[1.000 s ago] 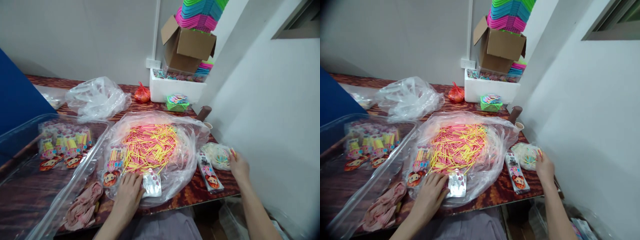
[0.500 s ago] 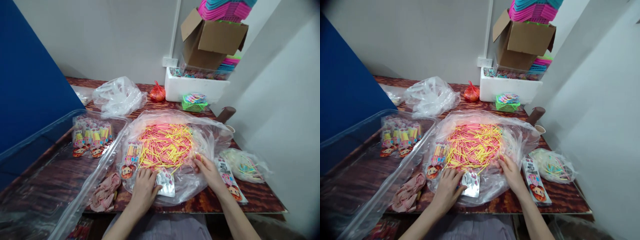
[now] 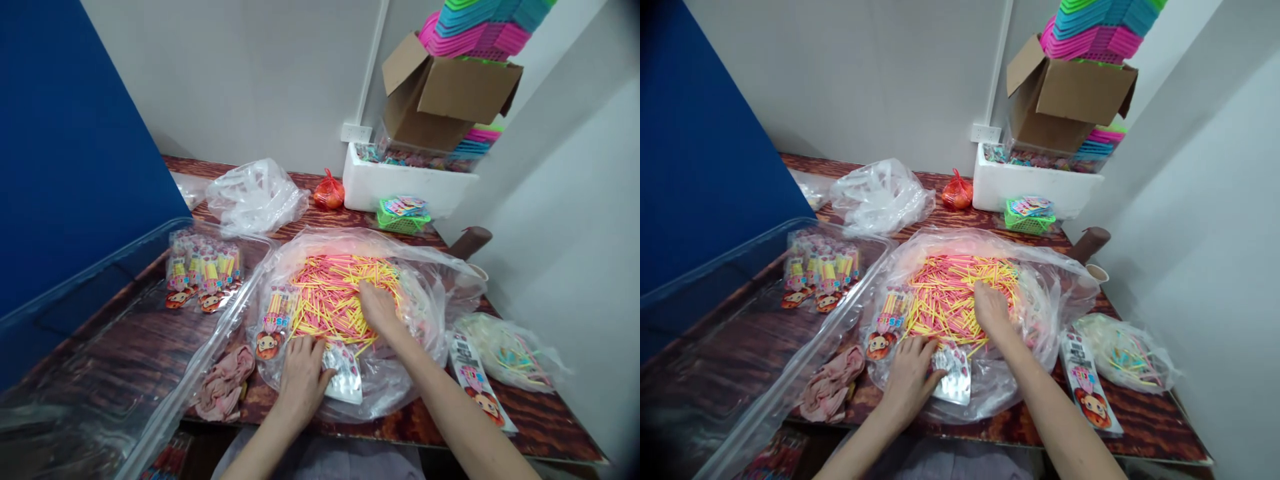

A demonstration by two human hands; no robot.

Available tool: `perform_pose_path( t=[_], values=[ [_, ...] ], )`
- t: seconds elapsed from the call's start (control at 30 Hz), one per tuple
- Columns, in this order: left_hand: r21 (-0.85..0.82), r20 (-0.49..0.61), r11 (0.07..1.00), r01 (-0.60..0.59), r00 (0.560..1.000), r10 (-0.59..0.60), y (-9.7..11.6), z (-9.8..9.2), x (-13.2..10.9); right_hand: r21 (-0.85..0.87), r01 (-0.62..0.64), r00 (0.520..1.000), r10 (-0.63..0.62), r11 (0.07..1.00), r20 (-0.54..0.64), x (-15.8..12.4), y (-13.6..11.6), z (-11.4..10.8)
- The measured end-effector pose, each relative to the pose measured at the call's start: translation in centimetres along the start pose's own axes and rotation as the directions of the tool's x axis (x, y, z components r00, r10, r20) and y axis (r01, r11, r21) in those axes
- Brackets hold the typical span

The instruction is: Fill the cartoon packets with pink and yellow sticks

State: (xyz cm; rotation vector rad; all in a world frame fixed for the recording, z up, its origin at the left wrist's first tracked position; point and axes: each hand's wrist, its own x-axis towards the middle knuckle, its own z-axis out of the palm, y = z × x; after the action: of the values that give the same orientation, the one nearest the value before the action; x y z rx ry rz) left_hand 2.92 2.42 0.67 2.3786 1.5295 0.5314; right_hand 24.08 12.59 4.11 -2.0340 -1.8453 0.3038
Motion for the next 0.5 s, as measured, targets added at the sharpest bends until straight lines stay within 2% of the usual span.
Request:
perform_pose_path(
  t=[0.1,0.2,0.3,0.33,0.37,0.43,0.47,0.5],
  values=[
    [-0.004,-0.019,1.000,0.006,1.000,-0.006,0.0,0.0,-0.1,0.097,-0.034,0.999,0.036,0.995,-0.023,0.7,1.1,-1.2],
    [-0.019,-0.029,1.000,0.001,1.000,-0.001,0.0,0.1,-0.2,0.270,-0.076,0.995,0.092,0.960,-0.046,0.9,2.3,-3.1],
    [-0.028,-0.057,1.000,0.006,0.998,-0.007,-0.1,0.4,-0.1,0.454,-0.099,0.993,0.120,0.885,-0.017,-0.6,2.6,-4.3],
    [-0.024,-0.064,1.000,0.004,0.998,-0.005,-0.2,0.6,-0.1,0.546,-0.118,0.992,0.126,0.829,0.024,-1.5,2.4,-4.4],
    [-0.014,-0.062,1.000,-0.005,0.998,0.004,-0.2,0.7,0.0,0.640,-0.147,0.989,0.128,0.754,0.076,-2.6,2.0,-4.3],
    [0.023,-0.042,0.999,-0.034,0.998,0.035,-0.3,0.9,0.2,0.864,-0.293,0.956,0.112,0.409,0.271,-5.2,0.7,-3.6],
    [0.047,-0.031,0.998,-0.050,0.998,0.052,-0.3,0.9,0.3,0.897,-0.357,0.934,0.094,0.261,0.345,-6.4,0.0,-3.1],
    [0.073,-0.021,0.995,-0.064,0.998,0.065,-0.3,0.9,0.4,0.905,-0.396,0.918,0.069,0.156,0.390,-7.6,-0.8,-2.5]
  ],
)
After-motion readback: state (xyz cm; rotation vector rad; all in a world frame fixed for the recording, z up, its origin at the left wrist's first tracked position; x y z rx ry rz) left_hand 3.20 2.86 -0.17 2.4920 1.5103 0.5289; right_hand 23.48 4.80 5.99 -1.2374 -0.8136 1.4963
